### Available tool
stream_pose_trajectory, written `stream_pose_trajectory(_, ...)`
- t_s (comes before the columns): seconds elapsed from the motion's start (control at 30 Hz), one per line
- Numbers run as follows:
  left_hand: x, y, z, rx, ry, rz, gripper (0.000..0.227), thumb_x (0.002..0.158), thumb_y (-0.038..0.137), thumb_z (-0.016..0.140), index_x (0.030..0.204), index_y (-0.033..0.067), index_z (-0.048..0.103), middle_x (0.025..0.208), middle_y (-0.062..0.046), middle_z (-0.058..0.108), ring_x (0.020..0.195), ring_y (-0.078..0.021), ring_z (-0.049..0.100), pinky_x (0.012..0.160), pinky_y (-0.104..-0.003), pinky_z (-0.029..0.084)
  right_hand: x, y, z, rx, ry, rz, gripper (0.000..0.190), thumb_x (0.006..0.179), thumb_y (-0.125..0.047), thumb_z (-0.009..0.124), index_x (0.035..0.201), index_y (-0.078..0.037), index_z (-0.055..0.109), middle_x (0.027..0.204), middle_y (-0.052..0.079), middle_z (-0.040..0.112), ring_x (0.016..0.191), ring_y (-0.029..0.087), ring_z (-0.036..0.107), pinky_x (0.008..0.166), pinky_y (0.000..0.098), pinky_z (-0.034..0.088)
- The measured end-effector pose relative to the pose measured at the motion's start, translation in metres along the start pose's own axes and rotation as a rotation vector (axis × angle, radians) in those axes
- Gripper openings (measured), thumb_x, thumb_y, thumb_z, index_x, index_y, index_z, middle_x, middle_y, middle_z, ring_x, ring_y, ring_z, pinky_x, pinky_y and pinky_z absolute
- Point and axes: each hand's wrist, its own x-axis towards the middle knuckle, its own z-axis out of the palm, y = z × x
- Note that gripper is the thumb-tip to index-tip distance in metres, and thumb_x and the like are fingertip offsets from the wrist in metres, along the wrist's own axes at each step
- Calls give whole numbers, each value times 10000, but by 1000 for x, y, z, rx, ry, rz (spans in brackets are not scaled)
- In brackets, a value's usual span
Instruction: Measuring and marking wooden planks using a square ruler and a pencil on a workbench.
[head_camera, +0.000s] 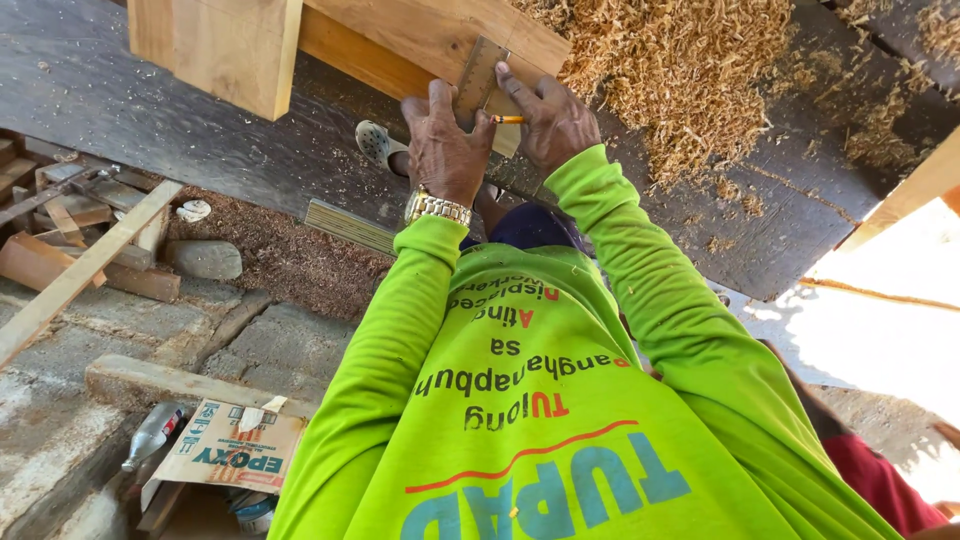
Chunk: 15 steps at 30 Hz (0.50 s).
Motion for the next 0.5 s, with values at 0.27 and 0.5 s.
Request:
stream_pose_trajectory(0.27,-1,-12,15,-5,79,13,413,844,251,800,1175,141,579,1152,-184,518,925,-373,697,758,-489,592,5,5,-15,-3,-50,28,534,1000,-59,630,1474,-306,631,848,96,581,711,243,620,638,434,557)
stream_pose_trajectory(0.5,-2,-20,24,-17,147,65,406,839,235,803,1164,120,590,1143,-177,511,882,-336,688,734,-464,585,4,1,-18,30,-48,41,561,960,-79,663,1479,-290,628,858,103,554,753,289,624,669,459,544)
